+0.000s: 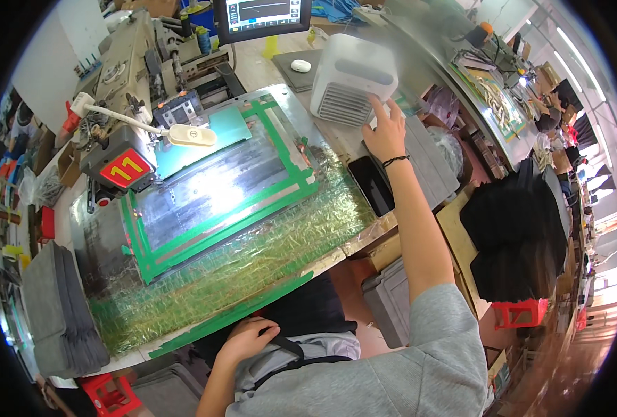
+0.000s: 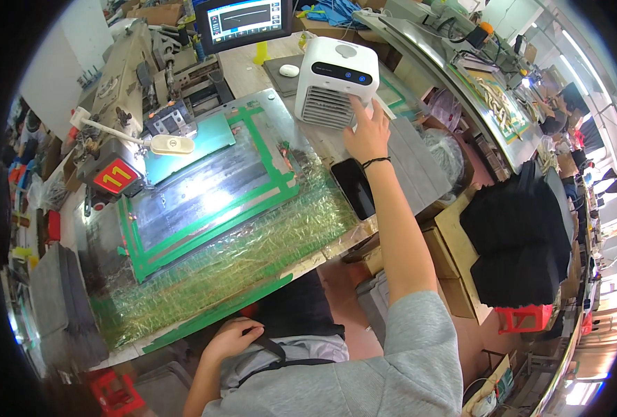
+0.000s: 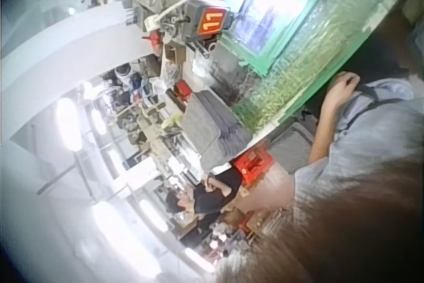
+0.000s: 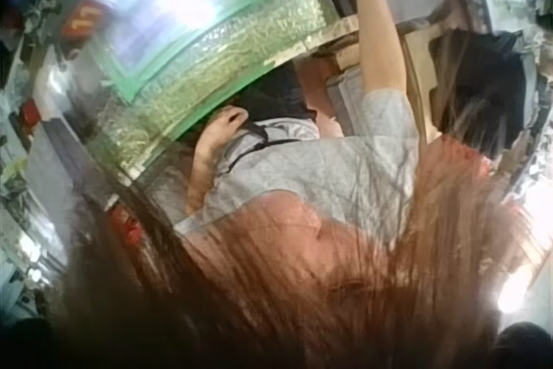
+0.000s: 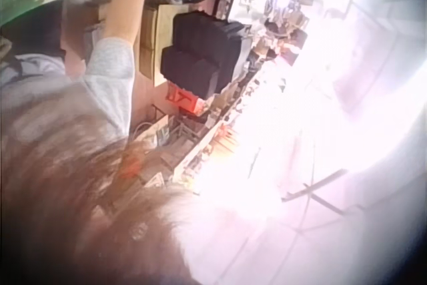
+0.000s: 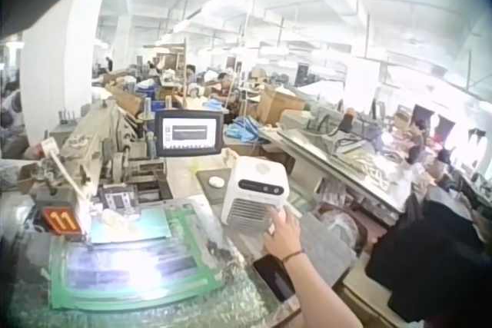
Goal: The person operates a sewing machine to stitch rectangular gray fabric pieces. They repeatedly pick up a piece, place it under the presser foot, guide it through the machine, and then move the finished piece to a stack on the right. The process is continuous and repetitive.
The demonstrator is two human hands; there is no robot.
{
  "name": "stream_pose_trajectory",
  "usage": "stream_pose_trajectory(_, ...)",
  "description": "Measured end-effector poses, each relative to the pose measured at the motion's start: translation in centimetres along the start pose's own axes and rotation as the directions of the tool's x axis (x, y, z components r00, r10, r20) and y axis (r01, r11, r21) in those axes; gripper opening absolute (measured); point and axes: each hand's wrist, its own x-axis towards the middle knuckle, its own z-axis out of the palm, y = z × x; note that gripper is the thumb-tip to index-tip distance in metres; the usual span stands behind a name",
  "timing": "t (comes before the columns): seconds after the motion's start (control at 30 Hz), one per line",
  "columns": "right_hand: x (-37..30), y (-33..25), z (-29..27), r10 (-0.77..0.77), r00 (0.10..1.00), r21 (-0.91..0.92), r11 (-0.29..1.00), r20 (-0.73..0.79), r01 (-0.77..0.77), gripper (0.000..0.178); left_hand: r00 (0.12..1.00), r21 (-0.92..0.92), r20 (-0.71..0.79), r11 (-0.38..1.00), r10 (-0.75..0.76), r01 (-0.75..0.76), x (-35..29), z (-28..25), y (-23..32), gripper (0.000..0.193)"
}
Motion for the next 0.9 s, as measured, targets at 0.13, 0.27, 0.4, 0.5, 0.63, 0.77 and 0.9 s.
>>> stream_pose_trajectory(0.13,-0.1,0.1,-0.2,-0.027,0.999,0.000,1.000,-0.037,0.027,0.079,0.999,-0.007,-0.004,0.999,0.033,-0.033,0.1,0.2,0.0,0.035)
stream_pose_trajectory(0.27,-2.7,-0.5,-1.2,-0.126,0.979,0.045,0.990,-0.159,0.135,0.065,0.999,-0.007,-0.018,1.000,0.030,-0.031,-0.1,0.2,0.3,0.035)
stream_pose_trajectory(0.4,-10.4,-6.6,-2.0,-0.204,0.961,0.244,0.938,-0.185,0.246,0.040,1.000,0.017,-0.014,1.000,0.015,-0.014,-1.1,0.1,1.0,0.035)
stream_pose_trajectory(0.5,-17.4,-12.0,-3.4,-0.317,0.945,0.469,0.824,-0.081,0.317,0.028,0.979,-0.038,0.001,0.979,0.201,-0.201,-3.3,-1.6,2.7,0.036)
stream_pose_trajectory(0.63,-21.7,-14.7,-3.5,-0.382,0.923,0.516,0.781,-0.052,0.353,0.026,0.963,-0.089,-0.087,0.961,0.254,-0.261,-13.1,-11.8,5.4,0.038)
stream_pose_trajectory(0.77,-22.8,-14.7,-2.3,-0.321,0.943,0.538,0.782,-0.084,0.314,0.029,0.344,0.370,-0.921,0.677,0.180,0.636,-28.5,-21.0,-1.1,0.032)
stream_pose_trajectory(0.9,-22.8,-15.6,-1.6,-0.351,0.931,0.530,0.773,-0.101,0.349,0.030,0.113,0.100,-0.994,0.456,0.000,0.884,-41.8,-24.4,-14.4,0.043)
